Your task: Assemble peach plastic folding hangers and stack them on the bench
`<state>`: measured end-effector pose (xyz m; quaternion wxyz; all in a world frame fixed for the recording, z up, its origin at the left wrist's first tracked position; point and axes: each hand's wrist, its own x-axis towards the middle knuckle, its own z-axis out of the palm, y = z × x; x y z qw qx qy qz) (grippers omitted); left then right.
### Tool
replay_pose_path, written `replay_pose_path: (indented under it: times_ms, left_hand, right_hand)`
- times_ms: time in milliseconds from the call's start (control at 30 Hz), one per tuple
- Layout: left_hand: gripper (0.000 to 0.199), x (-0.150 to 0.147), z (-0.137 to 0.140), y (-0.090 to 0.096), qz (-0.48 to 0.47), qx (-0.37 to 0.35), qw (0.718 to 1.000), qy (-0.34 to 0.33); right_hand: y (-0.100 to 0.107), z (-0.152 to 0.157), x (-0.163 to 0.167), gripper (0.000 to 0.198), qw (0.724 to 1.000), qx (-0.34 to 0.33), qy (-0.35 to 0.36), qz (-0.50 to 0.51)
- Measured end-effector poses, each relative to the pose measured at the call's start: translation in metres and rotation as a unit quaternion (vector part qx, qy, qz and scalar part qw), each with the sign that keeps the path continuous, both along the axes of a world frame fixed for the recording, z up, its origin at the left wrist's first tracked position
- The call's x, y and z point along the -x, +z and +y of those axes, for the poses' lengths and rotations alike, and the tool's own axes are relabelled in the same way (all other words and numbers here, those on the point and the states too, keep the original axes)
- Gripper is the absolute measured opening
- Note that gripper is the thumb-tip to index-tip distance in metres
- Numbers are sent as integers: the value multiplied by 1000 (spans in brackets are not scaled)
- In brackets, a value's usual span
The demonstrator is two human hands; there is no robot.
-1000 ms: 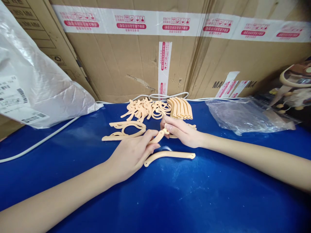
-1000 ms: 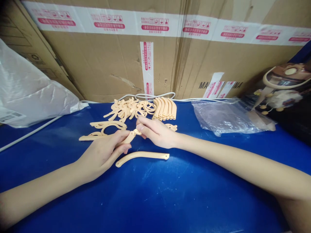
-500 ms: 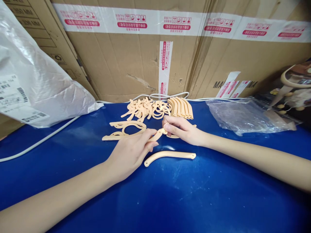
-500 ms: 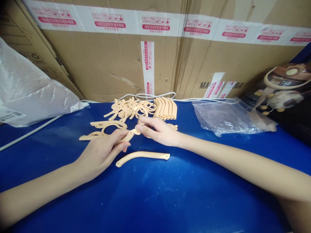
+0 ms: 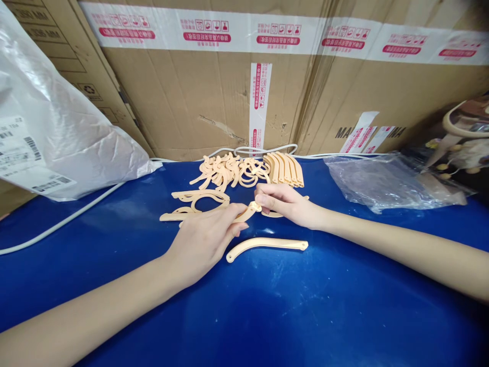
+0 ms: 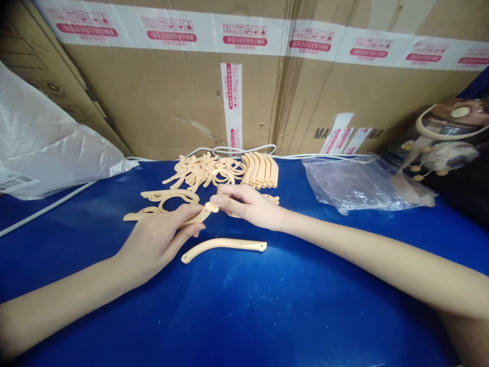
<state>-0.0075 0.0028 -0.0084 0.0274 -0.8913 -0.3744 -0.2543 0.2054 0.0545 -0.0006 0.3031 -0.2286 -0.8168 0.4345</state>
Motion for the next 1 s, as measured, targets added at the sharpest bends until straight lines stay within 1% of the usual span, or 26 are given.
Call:
replay_pose_path:
  times_ms: [167, 300, 567, 800, 900, 1000]
  left_hand:
    - [23, -1, -1, 0, 12, -14, 1000, 14]
    - [25, -2, -1, 1, 26, 3, 999, 27]
    - [27, -4, -2, 2, 38, 31, 998, 39]
    - [23, -4, -2, 3, 46, 28, 998, 31]
    - [21, -4, -2, 2, 48, 37, 998, 25]
    - [21, -4, -2, 1, 52, 30, 998, 24]
  right_hand:
    - [-1, 0, 1, 34, 1000, -14, -17, -3]
    - [1, -1, 1, 32, 997, -53, -48, -24]
    - [3, -2, 1, 33, 991, -107, -68, -46]
    - [1, -4, 0, 34, 979, -171, -97, -56]
    - [1, -4, 0, 34, 975, -188, -99, -62]
    - [2, -5, 1, 34, 973, -198, -102, -68]
